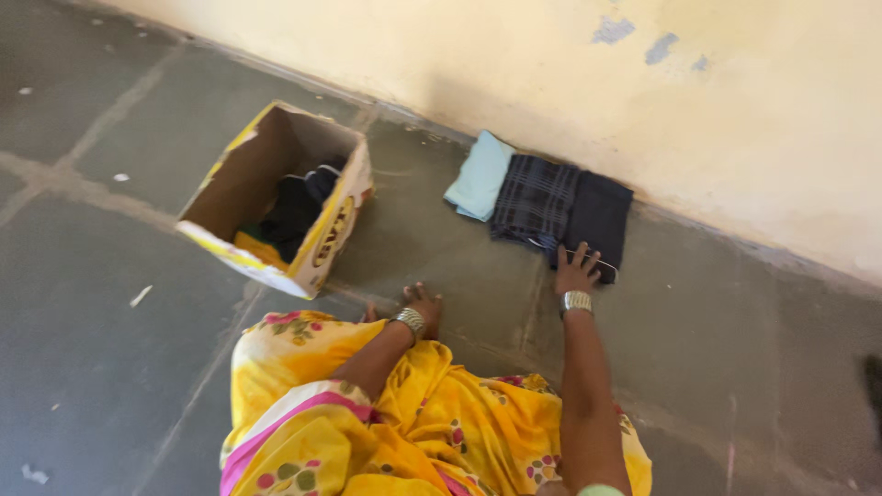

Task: The person sits on the floor and folds several garments one by one, including dark pants, a light blue shirt, and a plaid shirt. Each item is smoothed, folded into a compact rectangle, and placed into a cardboard box or stacked nearby.

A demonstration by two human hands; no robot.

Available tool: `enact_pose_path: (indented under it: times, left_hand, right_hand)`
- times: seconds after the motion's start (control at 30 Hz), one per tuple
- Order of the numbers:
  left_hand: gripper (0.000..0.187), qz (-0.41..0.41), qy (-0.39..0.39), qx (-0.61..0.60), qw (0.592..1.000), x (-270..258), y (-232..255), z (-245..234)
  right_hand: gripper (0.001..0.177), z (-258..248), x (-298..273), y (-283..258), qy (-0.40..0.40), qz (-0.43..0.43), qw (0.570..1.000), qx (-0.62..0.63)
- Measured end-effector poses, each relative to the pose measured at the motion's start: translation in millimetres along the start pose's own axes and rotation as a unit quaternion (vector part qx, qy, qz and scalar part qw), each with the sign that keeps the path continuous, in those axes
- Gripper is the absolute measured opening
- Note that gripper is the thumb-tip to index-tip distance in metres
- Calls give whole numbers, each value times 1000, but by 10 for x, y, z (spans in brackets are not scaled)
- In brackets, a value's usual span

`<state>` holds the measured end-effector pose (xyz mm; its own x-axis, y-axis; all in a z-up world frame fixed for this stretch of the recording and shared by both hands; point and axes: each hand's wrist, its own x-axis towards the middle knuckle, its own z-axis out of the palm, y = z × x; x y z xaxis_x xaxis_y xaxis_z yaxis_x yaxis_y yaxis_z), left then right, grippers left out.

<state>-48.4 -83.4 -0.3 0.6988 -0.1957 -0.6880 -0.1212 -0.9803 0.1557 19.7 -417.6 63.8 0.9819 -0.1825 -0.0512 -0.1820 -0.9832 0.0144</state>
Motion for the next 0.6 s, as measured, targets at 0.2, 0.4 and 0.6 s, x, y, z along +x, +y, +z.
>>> enact_pose_path:
  times: [0.2,0.4,0.6]
  left_hand:
    - [117,46,27,25,998,16,-90,-42]
    - [89,118,40,17,992,-93,-279,-282]
    - [57,184,352,-178,900,-217,-391,-633]
  right_hand:
    - [61,162,-705,-915,-81,-99,992,-25]
    - [81,303,-1577,-1519,-149,-192,969,-36]
    - [83,259,-1770,-1496,-94,-195,974,-58]
